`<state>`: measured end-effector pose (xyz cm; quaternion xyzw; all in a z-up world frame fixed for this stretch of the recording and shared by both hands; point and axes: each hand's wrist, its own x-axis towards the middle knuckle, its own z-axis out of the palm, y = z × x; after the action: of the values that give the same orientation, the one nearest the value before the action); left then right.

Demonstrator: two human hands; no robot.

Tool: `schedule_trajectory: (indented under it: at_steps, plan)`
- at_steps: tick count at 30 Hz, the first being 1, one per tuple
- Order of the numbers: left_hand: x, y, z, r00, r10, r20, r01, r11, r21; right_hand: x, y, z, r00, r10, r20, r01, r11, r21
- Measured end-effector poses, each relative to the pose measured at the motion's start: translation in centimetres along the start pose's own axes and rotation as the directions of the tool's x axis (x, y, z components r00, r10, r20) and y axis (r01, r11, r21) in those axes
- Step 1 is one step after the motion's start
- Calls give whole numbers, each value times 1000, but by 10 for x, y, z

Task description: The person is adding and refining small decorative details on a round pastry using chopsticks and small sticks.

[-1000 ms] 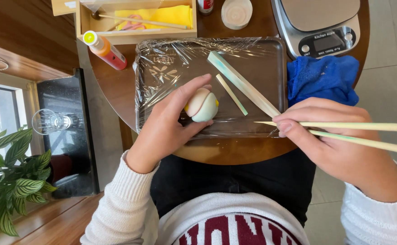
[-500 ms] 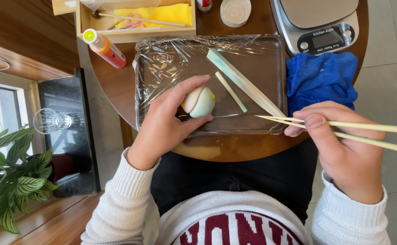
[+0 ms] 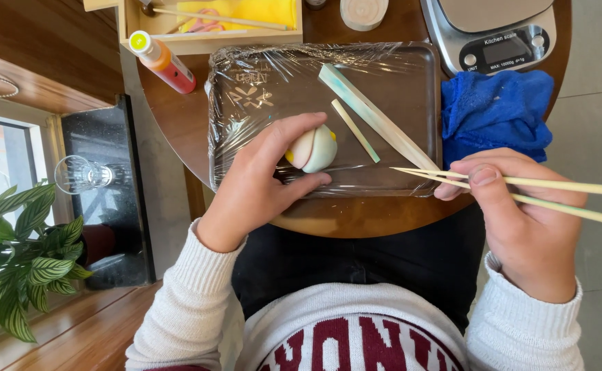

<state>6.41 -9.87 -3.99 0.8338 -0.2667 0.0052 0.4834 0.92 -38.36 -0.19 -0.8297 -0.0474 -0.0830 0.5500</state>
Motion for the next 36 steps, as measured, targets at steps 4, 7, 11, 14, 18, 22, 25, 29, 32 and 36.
schedule_trajectory:
  at_steps: [4, 7, 11, 14, 18, 22, 25, 29, 32, 36]
  plan:
    - [-1, -2, 1, 1000, 10, -23, -10, 1000, 9, 0, -2, 1, 1000, -7, -15, 6, 1000, -24]
    - [0, -1, 1, 999, 1, -38, -1, 1000, 19, -1, 0, 1, 1000, 1, -21, -1, 1000, 0]
    - [0, 0, 1, 996, -46, -82, 44, 999, -24, -3, 1, 0, 999, 21, -42, -19, 999, 39]
    - [-5, 0, 4, 986, -25, -164, 15, 998, -60, -8, 7, -1, 994, 37, -107, -20, 988, 152]
    - [-6, 15, 8, 985, -57, -165, 25, 981, -190, -15, 10, -6, 989, 12, -148, 10, 989, 151]
    - [-3, 24, 13, 986, -18, -168, -18, 978, -210, -27, 25, -10, 973, 0, -231, 55, 971, 235]
    - [-3, 29, 19, 981, -7, -194, -46, 962, -270, -32, 33, -12, 964, -2, -266, 85, 950, 301]
    - [-6, 36, 27, 974, -18, -225, -57, 946, -320, -41, 28, -8, 930, 49, -365, 81, 939, 334]
    - [-5, 38, 35, 971, 51, -236, -147, 901, -409, -46, 15, -1, 896, 110, -431, 74, 918, 389]
    - [-6, 29, 47, 950, 130, -283, -246, 871, -425, -55, 12, 4, 906, 54, -419, 108, 929, 354]
